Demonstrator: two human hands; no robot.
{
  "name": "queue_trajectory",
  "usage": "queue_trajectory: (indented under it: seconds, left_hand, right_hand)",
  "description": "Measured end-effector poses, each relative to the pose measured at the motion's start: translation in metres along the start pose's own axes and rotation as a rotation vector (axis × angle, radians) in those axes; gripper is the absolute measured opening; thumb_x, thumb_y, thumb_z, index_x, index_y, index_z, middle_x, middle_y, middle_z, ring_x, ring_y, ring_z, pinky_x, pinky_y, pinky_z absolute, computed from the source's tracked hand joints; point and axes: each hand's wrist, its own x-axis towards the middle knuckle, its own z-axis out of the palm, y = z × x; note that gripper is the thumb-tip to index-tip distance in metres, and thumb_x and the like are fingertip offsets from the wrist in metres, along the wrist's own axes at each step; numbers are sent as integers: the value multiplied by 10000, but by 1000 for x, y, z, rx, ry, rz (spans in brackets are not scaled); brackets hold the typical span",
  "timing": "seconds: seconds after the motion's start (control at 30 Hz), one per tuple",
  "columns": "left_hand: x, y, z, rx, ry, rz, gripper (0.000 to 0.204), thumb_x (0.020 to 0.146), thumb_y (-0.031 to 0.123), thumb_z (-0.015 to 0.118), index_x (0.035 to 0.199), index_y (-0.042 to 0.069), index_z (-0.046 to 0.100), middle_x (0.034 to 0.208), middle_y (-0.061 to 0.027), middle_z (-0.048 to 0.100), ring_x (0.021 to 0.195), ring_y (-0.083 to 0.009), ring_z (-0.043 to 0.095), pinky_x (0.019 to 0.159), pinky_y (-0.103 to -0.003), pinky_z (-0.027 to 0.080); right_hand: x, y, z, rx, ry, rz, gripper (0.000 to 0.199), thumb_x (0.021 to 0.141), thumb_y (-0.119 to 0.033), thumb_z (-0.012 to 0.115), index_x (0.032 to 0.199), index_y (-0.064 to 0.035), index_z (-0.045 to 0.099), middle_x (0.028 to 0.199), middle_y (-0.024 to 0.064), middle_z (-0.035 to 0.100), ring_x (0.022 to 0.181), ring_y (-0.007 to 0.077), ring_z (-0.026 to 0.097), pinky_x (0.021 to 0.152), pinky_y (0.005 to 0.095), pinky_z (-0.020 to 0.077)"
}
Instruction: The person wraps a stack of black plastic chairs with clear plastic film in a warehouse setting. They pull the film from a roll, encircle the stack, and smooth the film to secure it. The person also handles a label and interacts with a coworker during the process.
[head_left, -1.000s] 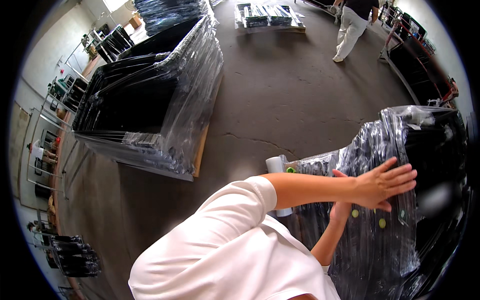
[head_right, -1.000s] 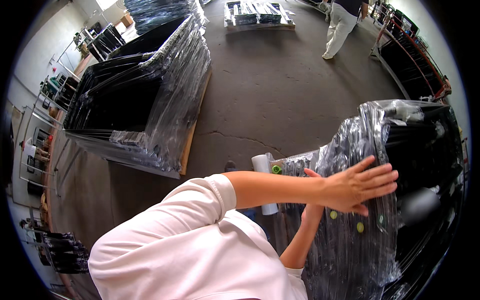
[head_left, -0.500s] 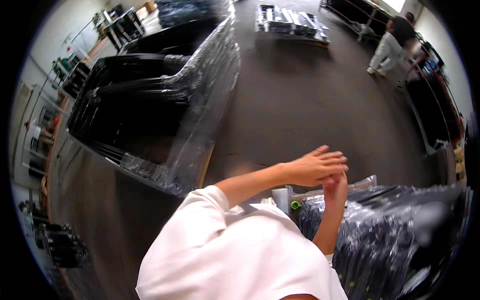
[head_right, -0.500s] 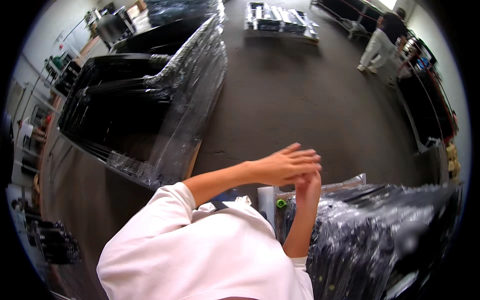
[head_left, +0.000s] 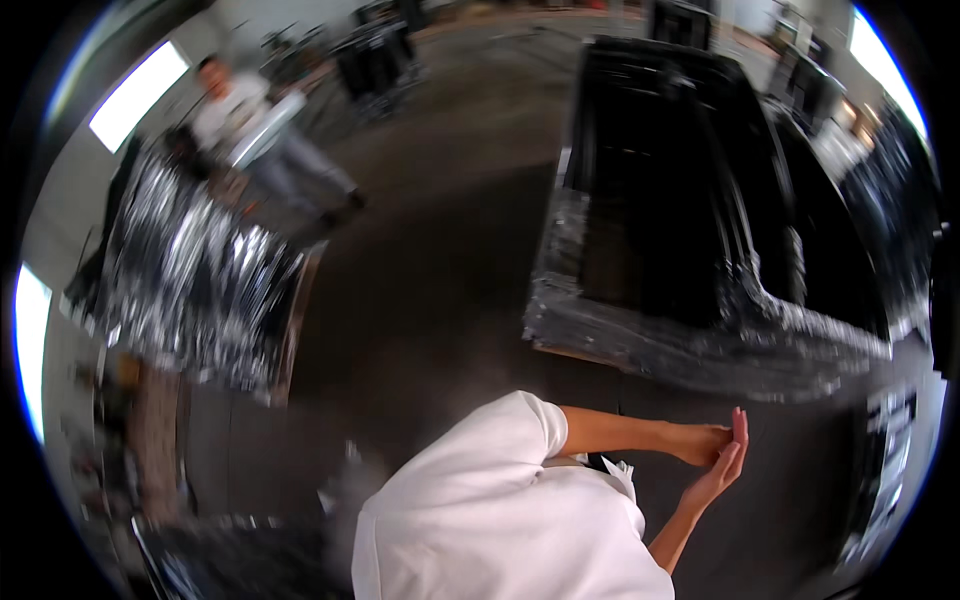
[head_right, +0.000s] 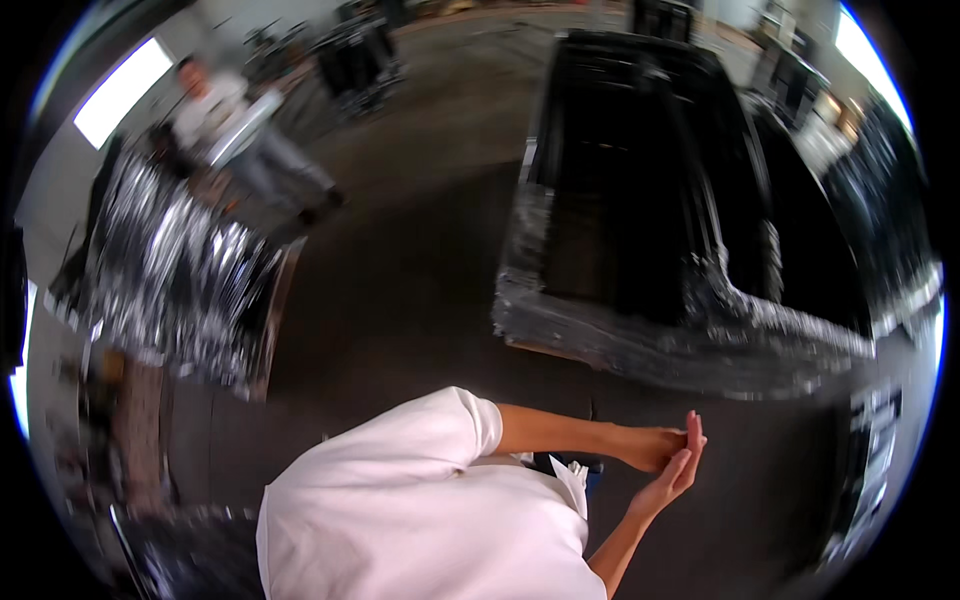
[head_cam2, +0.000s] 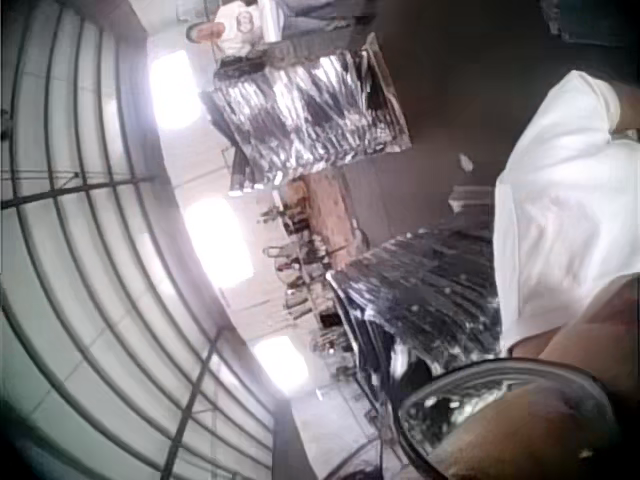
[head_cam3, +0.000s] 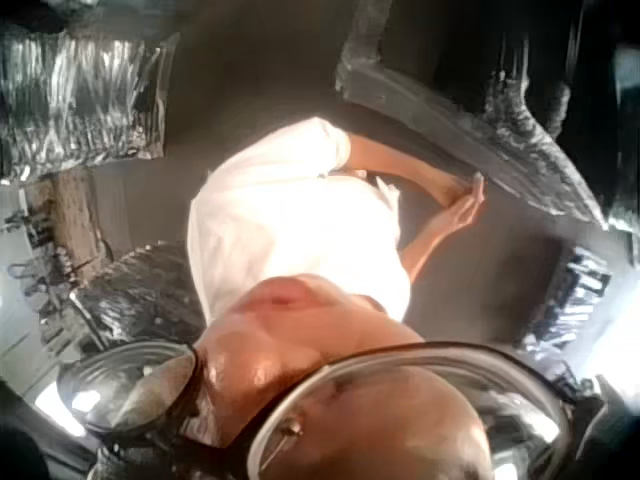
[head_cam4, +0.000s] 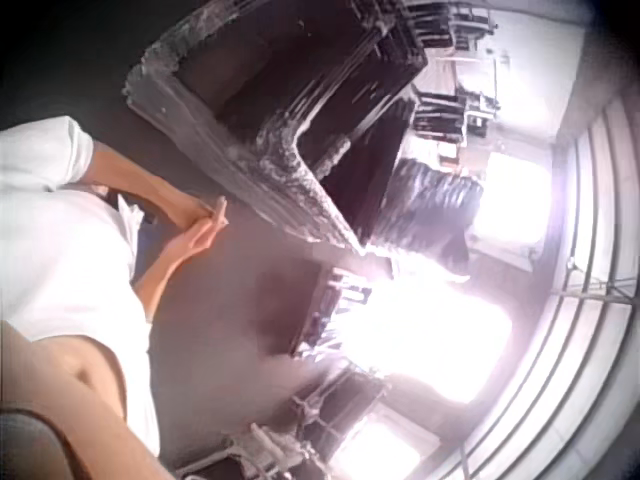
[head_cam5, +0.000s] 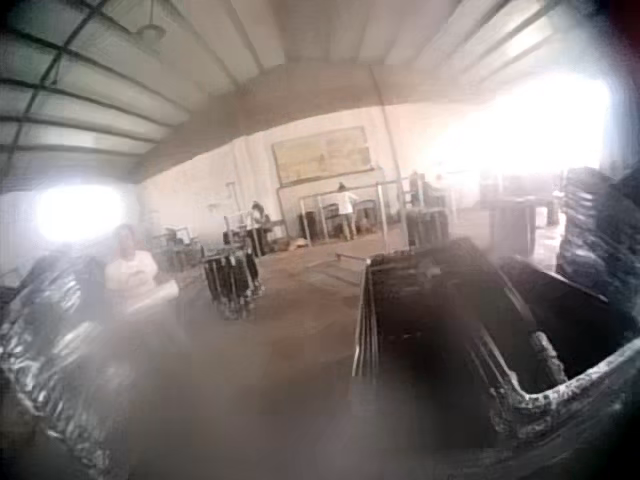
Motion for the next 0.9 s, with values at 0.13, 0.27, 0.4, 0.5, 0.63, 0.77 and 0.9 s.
queue_trajectory:
  seconds: [0.13, 0.27, 0.4, 0.5, 0.63, 0.77, 0.9]
  left_hand:
    - [14, 28, -33, -338, 277, -348, 290, 722, -41, 541, 1007, -17, 495, 981, -109, 541, 924, -202, 515, 840, -321, 408]
    - [-9, 77, -85, -797, 523, -413, 640, 728, -128, 464, 1331, 12, 304, 1320, -116, 392, 1251, -190, 380, 1039, -326, 311]
    - [-81, 164, -122, -627, 861, -403, 453, 859, 23, 483, 1306, 19, 413, 1225, -130, 544, 1178, -232, 488, 992, -329, 352]
    - [-151, 207, -127, -375, 1187, -444, 378, 863, 41, 495, 1239, 10, 477, 1183, -150, 567, 1124, -239, 533, 976, -328, 369]
    - [-265, 252, -131, -108, 1511, -409, 330, 883, 34, 475, 1212, 13, 485, 1166, -126, 573, 1100, -207, 543, 969, -323, 385]
    - [-354, 311, -135, 69, 1773, -448, 286, 871, -5, 466, 1151, -1, 524, 1105, -141, 596, 1056, -244, 566, 960, -342, 404]
    - [-417, 372, -142, 225, 1934, -535, 255, 861, -24, 463, 1101, -15, 549, 1055, -144, 612, 1019, -270, 583, 946, -365, 422]
  right_hand:
    - [68, 19, 1, -317, -362, -473, 387, 936, -238, 309, 973, -11, 621, 989, 113, 622, 1034, 291, 529, 1026, 441, 264]
    - [117, 66, 44, -79, -500, -522, 369, 912, -255, 347, 903, 8, 607, 812, 127, 601, 845, 298, 556, 895, 422, 388]
    - [116, 80, 119, -173, -959, -242, 182, 866, -110, 486, 949, -3, 607, 783, 156, 617, 685, 262, 600, 630, 333, 454]
    - [76, 60, 188, -16, -1172, -228, 164, 852, -52, 507, 976, 2, 601, 811, 143, 629, 729, 221, 621, 659, 305, 475]
    - [18, 7, 287, 103, -1404, -419, 206, 865, -66, 508, 1042, 5, 583, 909, 133, 626, 823, 188, 627, 724, 281, 480]
    - [-47, -46, 403, 166, -1576, -472, 242, 848, -109, 548, 1076, -28, 560, 974, 149, 592, 815, 252, 615, 730, 324, 481]
    - [-123, -116, 528, 262, -1694, -649, 356, 845, -175, 569, 1166, -37, 501, 1126, 150, 534, 911, 267, 593, 803, 341, 471]
